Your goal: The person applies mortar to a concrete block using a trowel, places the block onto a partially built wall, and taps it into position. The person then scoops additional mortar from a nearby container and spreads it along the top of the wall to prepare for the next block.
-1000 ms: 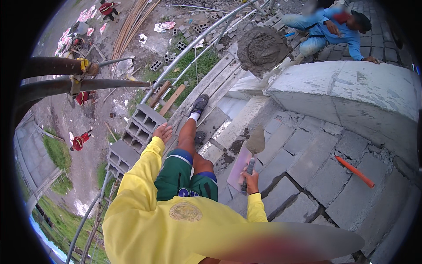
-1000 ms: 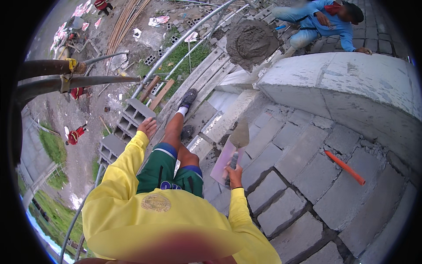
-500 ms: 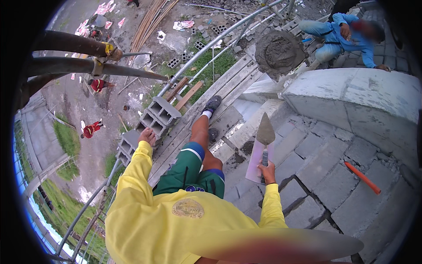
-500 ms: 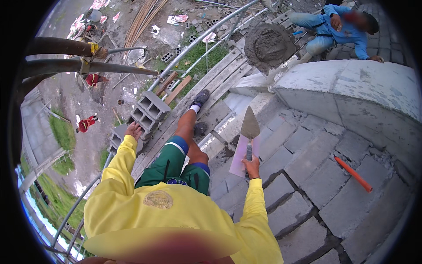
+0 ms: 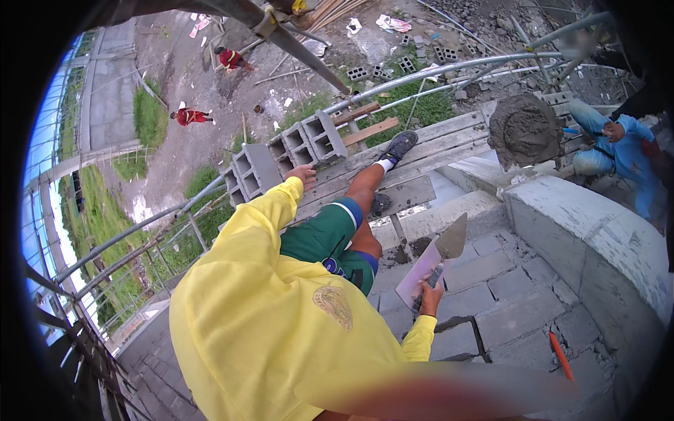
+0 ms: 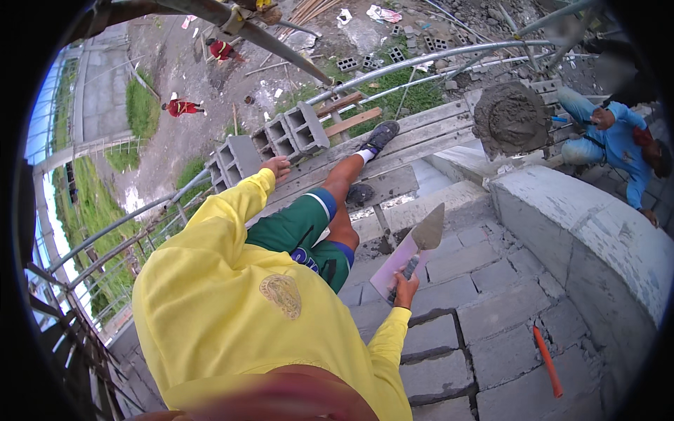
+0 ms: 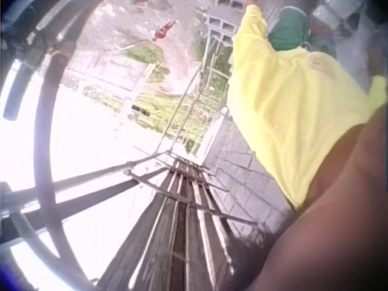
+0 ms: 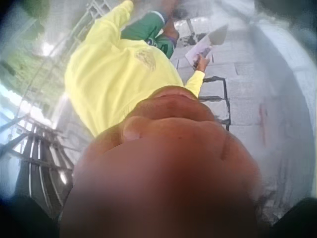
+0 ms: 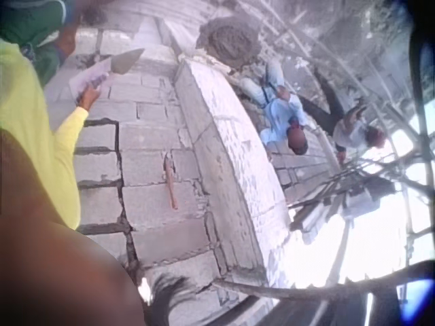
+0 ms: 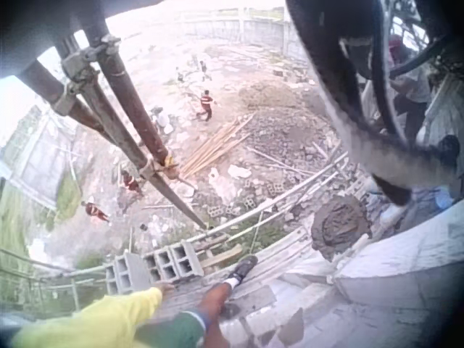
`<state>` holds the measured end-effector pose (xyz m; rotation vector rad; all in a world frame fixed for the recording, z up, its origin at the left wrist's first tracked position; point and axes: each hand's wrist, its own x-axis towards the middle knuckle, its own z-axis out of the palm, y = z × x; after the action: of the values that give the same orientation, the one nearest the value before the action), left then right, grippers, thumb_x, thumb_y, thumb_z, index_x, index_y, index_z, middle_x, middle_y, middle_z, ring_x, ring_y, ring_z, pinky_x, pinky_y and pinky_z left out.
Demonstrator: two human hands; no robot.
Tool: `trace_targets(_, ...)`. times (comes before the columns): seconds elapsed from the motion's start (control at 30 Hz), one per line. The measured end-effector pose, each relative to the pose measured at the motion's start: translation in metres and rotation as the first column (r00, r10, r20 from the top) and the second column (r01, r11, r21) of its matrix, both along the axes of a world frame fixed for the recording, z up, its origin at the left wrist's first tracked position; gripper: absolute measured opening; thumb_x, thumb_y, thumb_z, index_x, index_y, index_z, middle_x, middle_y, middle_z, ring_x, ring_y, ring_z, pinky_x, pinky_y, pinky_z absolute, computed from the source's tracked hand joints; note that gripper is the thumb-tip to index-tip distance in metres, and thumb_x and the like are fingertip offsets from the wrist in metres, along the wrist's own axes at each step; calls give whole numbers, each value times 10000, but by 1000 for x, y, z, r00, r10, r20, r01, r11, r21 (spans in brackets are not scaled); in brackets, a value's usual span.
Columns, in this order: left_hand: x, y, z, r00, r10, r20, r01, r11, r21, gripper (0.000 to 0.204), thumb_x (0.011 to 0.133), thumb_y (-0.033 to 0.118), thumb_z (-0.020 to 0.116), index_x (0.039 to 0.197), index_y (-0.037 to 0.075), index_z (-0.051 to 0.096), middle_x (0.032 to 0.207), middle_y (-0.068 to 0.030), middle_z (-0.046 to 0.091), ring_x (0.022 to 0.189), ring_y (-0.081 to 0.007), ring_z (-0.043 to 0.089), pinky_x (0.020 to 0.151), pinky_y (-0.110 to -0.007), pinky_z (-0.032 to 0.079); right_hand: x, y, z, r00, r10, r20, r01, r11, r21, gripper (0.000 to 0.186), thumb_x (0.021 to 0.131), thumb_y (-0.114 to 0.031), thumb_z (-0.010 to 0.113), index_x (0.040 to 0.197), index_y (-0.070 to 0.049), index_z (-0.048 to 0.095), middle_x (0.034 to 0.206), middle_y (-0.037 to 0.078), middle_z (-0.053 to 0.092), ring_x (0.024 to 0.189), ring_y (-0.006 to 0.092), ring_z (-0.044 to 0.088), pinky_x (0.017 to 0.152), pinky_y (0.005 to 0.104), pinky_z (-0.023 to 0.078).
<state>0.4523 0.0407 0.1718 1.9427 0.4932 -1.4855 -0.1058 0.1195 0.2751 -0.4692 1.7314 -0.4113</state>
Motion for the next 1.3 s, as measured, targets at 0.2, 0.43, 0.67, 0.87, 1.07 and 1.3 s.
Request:
trace_targets(0.2, -40, -32, 9, 983, -183, -10, 183, 982, -43, 315, 1006, 171, 553, 1301, 211, 656, 1281, -20, 703, 1097, -207, 673, 944, -401, 534, 5, 17, 11, 999, 23, -24, -22, 999, 32, 203, 776, -12, 711, 964, -52, 647, 842, -9, 592, 728, 112, 551, 657, 277, 471)
trace_targets(0.43, -14, -20, -17, 964, -243, -112, 250, 967, 50, 377, 1000, 142, 545, 1358, 230, 624, 1390, -22, 650, 1238, -217, 607, 1015, -447, 490, -3, 33, 26, 998, -15, -55, 18, 998, 56, 180, 803, -27, 713, 970, -41, 649, 867, 9, 622, 735, 123, 591, 639, 290, 497)
trace_targets(0.67, -3, 11, -21, 975, -222, -8, 222, 973, 60, 339, 972, 170, 610, 1303, 226, 665, 1332, -7, 681, 1162, -213, 650, 1007, -472, 496, -7, 15, 22, 987, -158, -1, 158, 984, 86, 210, 781, -14, 705, 981, -58, 656, 876, 1, 622, 752, 135, 602, 653, 298, 511)
trace_targets(0.87, -5, 5, 0, 990, -142, -11, 142, 980, 138, 303, 954, 365, 601, 1215, 244, 695, 1303, -2, 691, 1046, -190, 662, 925, -400, 541, 1, 3, 28, 944, -328, 23, 328, 945, 21, 258, 799, -19, 701, 1055, -27, 670, 1028, 57, 672, 937, 183, 649, 905, 326, 499)
trace_targets(1.07, -9, -46, 10, 941, -338, -12, 338, 940, 46, 383, 978, 197, 623, 1362, 202, 615, 1354, -2, 662, 1145, -194, 657, 957, -387, 540, 19, 30, 36, 882, -452, 136, 463, 885, -57, 208, 803, 20, 649, 1010, 8, 658, 1024, 85, 655, 995, 200, 616, 971, 331, 449)
trace_targets(1.3, -15, -73, 24, 858, -513, -34, 514, 856, 54, 393, 991, 242, 592, 1381, 201, 614, 1363, -7, 659, 1164, -180, 652, 986, -381, 515, 47, 55, 23, 860, -501, 96, 502, 865, 19, 241, 799, 34, 652, 1039, 14, 658, 1023, 71, 652, 950, 192, 633, 903, 318, 483)
